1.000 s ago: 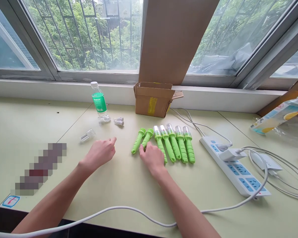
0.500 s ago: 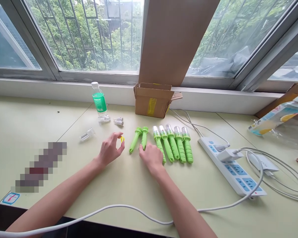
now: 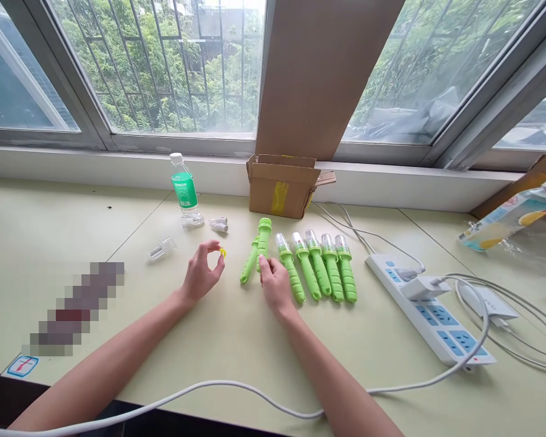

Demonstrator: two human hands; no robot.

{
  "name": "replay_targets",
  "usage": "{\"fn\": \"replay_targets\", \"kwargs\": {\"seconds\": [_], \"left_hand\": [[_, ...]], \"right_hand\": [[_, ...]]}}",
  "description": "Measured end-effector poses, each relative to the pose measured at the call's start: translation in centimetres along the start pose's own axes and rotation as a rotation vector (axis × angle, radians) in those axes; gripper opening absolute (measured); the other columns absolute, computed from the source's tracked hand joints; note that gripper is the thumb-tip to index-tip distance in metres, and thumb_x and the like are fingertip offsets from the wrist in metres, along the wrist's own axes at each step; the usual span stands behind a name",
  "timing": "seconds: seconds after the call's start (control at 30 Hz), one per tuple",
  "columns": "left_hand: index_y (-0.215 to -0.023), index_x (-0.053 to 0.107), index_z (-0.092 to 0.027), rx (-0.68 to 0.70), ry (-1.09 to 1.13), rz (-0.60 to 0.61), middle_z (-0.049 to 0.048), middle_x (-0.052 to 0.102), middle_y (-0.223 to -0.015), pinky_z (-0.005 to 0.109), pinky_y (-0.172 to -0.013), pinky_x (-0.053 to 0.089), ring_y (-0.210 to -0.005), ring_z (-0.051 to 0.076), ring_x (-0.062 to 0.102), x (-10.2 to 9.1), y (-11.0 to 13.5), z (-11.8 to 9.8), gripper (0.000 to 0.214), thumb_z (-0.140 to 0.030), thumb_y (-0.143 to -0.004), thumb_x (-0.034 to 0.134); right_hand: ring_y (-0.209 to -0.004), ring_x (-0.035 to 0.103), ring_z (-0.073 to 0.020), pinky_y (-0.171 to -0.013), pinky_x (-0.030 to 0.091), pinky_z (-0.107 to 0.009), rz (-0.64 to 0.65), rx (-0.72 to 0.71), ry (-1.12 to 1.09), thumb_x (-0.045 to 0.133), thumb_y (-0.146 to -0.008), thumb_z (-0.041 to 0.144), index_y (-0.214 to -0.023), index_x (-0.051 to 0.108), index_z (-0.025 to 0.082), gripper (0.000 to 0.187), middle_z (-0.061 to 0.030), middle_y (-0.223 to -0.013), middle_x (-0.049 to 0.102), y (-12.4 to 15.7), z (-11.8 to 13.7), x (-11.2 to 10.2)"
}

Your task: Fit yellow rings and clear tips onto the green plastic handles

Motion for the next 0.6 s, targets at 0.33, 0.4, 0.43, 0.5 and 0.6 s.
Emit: {"fn": "replay_targets", "kwargs": {"seconds": [0.33, 0.4, 0.43, 0.5, 0.6], "left_hand": [[-0.111, 0.045, -0.023, -0.072, 0.045, 0.087, 0.0023, 0.061, -0.092, 0.027, -0.075, 0.052, -0.085, 0.013, 0.063, 1.1, 0.0, 1.4, 0.034, -0.009, -0.080, 0.048], [-0.108, 0.047, -0.023, -0.108, 0.013, 0.100, 0.0015, 0.062, -0.090, 0.025, -0.070, 0.050, -0.080, 0.013, 0.062, 1.1, 0.0, 1.7, 0.029, -0.014, -0.081, 0.052], [-0.107, 0.048, -0.023, -0.131, -0.006, 0.102, 0.0010, 0.062, -0.089, 0.023, -0.066, 0.049, -0.075, 0.012, 0.062, 1.1, 0.0, 1.9, 0.026, -0.018, -0.081, 0.053], [-0.104, 0.050, -0.022, -0.177, -0.045, 0.113, -0.0006, 0.062, -0.085, 0.022, -0.059, 0.046, -0.065, 0.010, 0.059, 1.0, 0.0, 2.1, 0.023, -0.027, -0.082, 0.056], [-0.099, 0.053, -0.022, -0.218, -0.083, 0.149, -0.0041, 0.059, -0.070, 0.021, -0.054, 0.043, -0.055, 0.009, 0.055, 1.2, 0.0, 2.4, 0.022, -0.036, -0.082, 0.057]], "right_hand": [[-0.048, 0.037, -0.0118, -0.049, 0.031, -0.024, 0.055, -0.083, 0.106, 0.046, -0.084, 0.060, -0.062, 0.039, 0.021, 0.046, 0.0044, -0.052, 0.042, 0.4, 0.7, 1.0], [-0.049, 0.036, -0.0117, -0.049, 0.031, -0.024, 0.062, -0.097, 0.103, 0.046, -0.085, 0.059, -0.062, 0.039, 0.021, 0.045, 0.0043, -0.053, 0.041, 0.5, 0.9, 1.0], [-0.049, 0.036, -0.0116, -0.049, 0.031, -0.024, 0.065, -0.102, 0.101, 0.046, -0.085, 0.059, -0.063, 0.039, 0.021, 0.045, 0.0043, -0.053, 0.041, 0.5, 0.9, 1.1], [-0.050, 0.036, -0.0116, -0.049, 0.030, -0.024, 0.073, -0.107, 0.102, 0.046, -0.085, 0.058, -0.062, 0.039, 0.021, 0.044, 0.0041, -0.054, 0.040, 0.5, 1.0, 1.1], [-0.050, 0.036, -0.0117, -0.050, 0.030, -0.024, 0.084, -0.112, 0.112, 0.046, -0.086, 0.057, -0.062, 0.040, 0.020, 0.044, 0.0040, -0.055, 0.041, 0.5, 1.1, 1.2]]}}
Point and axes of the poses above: each hand's wrist, its own y-axis away from the middle knuckle, its own x-axis out of the palm, z = x × y, the point moved 9 cm from there along -y, towards the middle knuckle
